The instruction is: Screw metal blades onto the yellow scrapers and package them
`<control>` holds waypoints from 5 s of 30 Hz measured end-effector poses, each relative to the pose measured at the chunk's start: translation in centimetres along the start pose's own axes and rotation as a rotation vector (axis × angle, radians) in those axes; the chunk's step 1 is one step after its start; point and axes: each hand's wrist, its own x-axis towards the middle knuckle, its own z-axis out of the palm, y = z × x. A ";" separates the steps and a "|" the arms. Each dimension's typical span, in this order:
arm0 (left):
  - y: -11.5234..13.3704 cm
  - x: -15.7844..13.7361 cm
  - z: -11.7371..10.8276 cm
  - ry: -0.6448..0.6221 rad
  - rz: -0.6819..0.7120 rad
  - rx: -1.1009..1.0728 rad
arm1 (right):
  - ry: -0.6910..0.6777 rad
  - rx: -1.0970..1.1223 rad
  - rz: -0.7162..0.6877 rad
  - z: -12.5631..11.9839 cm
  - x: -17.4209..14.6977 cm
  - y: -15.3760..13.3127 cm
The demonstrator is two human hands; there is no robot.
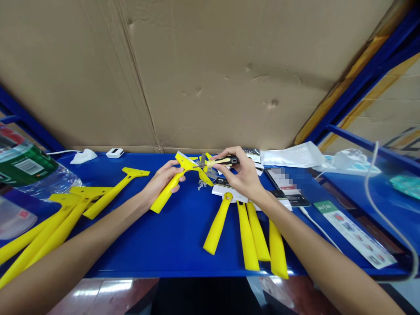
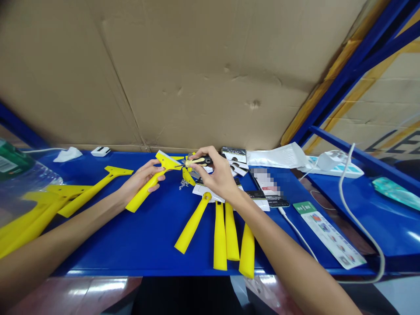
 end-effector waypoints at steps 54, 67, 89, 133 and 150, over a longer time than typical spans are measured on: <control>-0.3 -0.2 0.0 -0.016 0.020 0.026 | 0.003 0.015 -0.007 0.1 0.1 -0.4; -0.4 -0.4 0.2 -0.035 0.005 0.044 | 0.084 -0.028 0.031 0.3 0.1 -0.1; 0.7 -0.6 0.5 0.008 0.092 -0.036 | 0.178 0.124 0.087 1.1 -0.4 0.4; 1.3 0.1 0.6 -0.167 -0.242 -0.075 | 0.513 -0.021 0.007 -0.2 1.0 -0.5; 0.7 -0.5 0.6 -0.412 -0.412 0.011 | 0.333 0.049 0.081 1.4 -0.2 0.4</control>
